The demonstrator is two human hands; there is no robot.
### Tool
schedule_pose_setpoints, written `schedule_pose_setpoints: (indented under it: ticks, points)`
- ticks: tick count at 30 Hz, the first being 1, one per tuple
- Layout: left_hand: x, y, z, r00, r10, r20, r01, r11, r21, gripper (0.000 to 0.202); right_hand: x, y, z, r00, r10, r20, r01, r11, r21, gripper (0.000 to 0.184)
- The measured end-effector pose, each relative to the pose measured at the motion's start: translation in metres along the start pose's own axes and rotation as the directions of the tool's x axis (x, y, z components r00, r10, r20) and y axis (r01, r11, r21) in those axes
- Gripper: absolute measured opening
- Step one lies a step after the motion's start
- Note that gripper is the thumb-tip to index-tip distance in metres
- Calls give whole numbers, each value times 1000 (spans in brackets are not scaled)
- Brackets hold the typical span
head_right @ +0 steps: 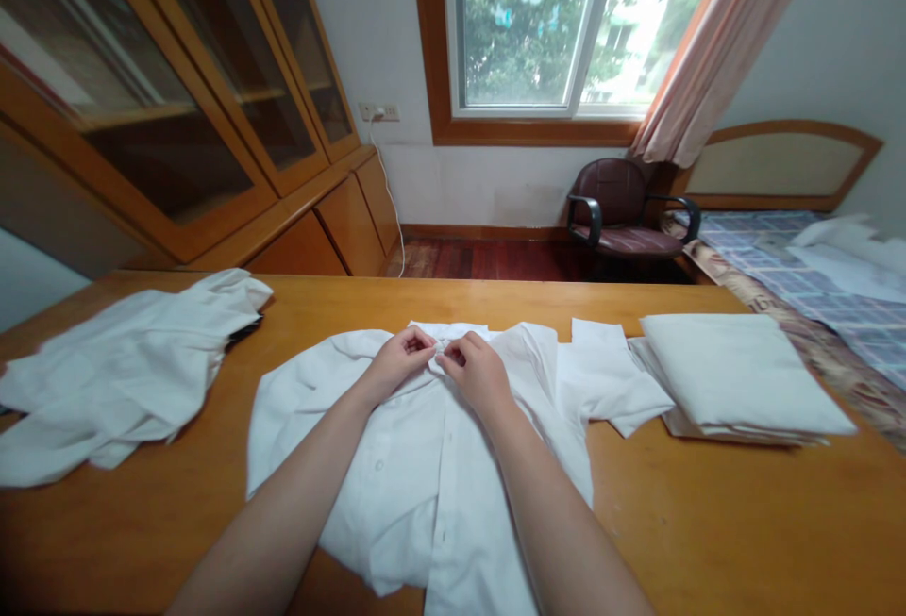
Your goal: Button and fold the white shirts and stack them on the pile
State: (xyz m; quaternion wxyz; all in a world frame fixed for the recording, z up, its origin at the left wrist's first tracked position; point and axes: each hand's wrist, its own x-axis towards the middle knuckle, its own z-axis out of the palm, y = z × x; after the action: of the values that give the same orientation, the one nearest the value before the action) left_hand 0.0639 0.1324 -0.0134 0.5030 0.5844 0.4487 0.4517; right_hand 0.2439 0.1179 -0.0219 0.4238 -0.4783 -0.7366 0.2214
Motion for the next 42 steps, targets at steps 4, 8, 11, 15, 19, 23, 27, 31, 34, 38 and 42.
schedule_pose_setpoints:
  ticks: [4,8,11,15,19,23,27,31,34,38,42]
  points:
    - [0,2,0,1000,-4,-5,4,1000,19,18,0,1,1,1000,3,-4,-3,1000,-6,10]
    - [-1,3,0,1000,-2,-9,2,1000,23,19,-1,1,1,1000,2,-3,-2,1000,-19,9]
    - [-1,3,0,1000,-7,-8,7,1000,22,20,0,1,2,1000,5,-3,-5,1000,-30,8]
    - [-1,4,0,1000,-14,-4,14,1000,15,22,-1,1,2,1000,16,-10,-17,999,-44,8]
    - [-1,4,0,1000,-17,9,17,1000,6,21,-1,0,2,1000,18,-4,-18,998,-54,7]
    - [-1,4,0,1000,-19,11,19,1000,10,22,-2,-3,1,999,30,-10,-31,996,-78,7]
    - [-1,2,-1,1000,-23,17,23,1000,13,23,-2,-5,1,999,31,-17,-32,994,-108,6]
    - [0,-2,-2,999,-24,29,24,1000,3,24,-3,-5,2,999,31,-26,-34,992,-123,6]
    - [1,-3,-2,999,-11,30,11,1000,7,22,-3,-4,3,999,38,-36,-41,994,-98,8]
    - [0,1,0,1000,0,21,0,1000,7,20,-2,-3,4,998,48,-28,-50,996,-70,8]
    - [-1,3,2,1000,11,5,-11,1000,9,17,-1,-4,4,999,40,-26,-42,997,-72,9]
